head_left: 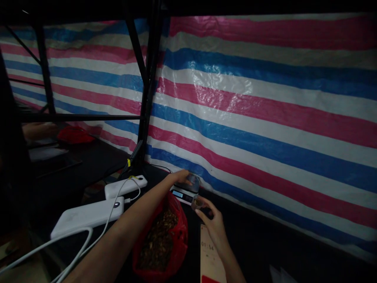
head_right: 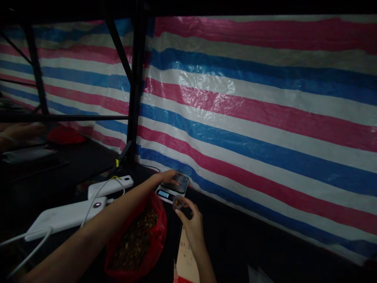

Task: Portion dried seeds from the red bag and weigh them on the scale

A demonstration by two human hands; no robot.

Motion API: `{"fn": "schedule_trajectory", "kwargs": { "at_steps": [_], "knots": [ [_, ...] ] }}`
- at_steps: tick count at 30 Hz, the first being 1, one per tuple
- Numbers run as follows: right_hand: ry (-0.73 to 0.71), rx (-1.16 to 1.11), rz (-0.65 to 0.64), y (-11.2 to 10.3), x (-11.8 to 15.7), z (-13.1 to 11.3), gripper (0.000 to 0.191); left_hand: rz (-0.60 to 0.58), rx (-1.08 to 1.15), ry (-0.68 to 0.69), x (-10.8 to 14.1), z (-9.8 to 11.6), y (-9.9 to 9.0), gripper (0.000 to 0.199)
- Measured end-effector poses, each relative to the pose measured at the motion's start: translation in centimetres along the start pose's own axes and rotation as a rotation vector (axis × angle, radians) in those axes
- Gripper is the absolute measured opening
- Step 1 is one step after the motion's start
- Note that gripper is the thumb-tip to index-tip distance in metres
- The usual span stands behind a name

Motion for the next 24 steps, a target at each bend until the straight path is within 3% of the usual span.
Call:
{"fn": "schedule_trajectory", "kwargs": {
  "at_steps": [4,9,12,15,19,24],
  "knots": [
    [0.025,0.012,0.077,-1.2,-0.2,0.5,0.040,-0.076,-0.051,0.059,0.8,0.7,0.7,0.021],
    [0.087,0.033,0.178,-3.0,-0.4,1.0,0.043,-0.049,-0.059,0.208,3.7,5.4,-0.3,0.036],
    [0.093,0.035,0.229,-4.3,-0.4,0.9,0.041,-0.074,0.071,0.256,5.8,8.3,-0.2,0.043],
    [0.045,0.055,0.321,-5.7,-0.2,0.5,0.042,-0.129,0.181,0.245,7.4,10.0,0.5,0.048],
    [-0.037,0.107,0.332,-5.9,0.1,-0.2,0.039,-0.184,0.212,0.255,8.7,10.6,1.2,0.048],
    [-0.120,0.294,0.269,-4.6,0.4,-1.9,0.034,-0.187,0.168,0.216,9.4,9.2,1.3,0.049]
  ]
}}
Point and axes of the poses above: each hand's wrist, its own x-axis away from the middle knuckle, its own y-axis out of the palm, z = x × y, the point moved 9 cm from there along -x, towards the middle knuckle, and after that the axes turned 8 degrees about -x, right-handed, at the moved point
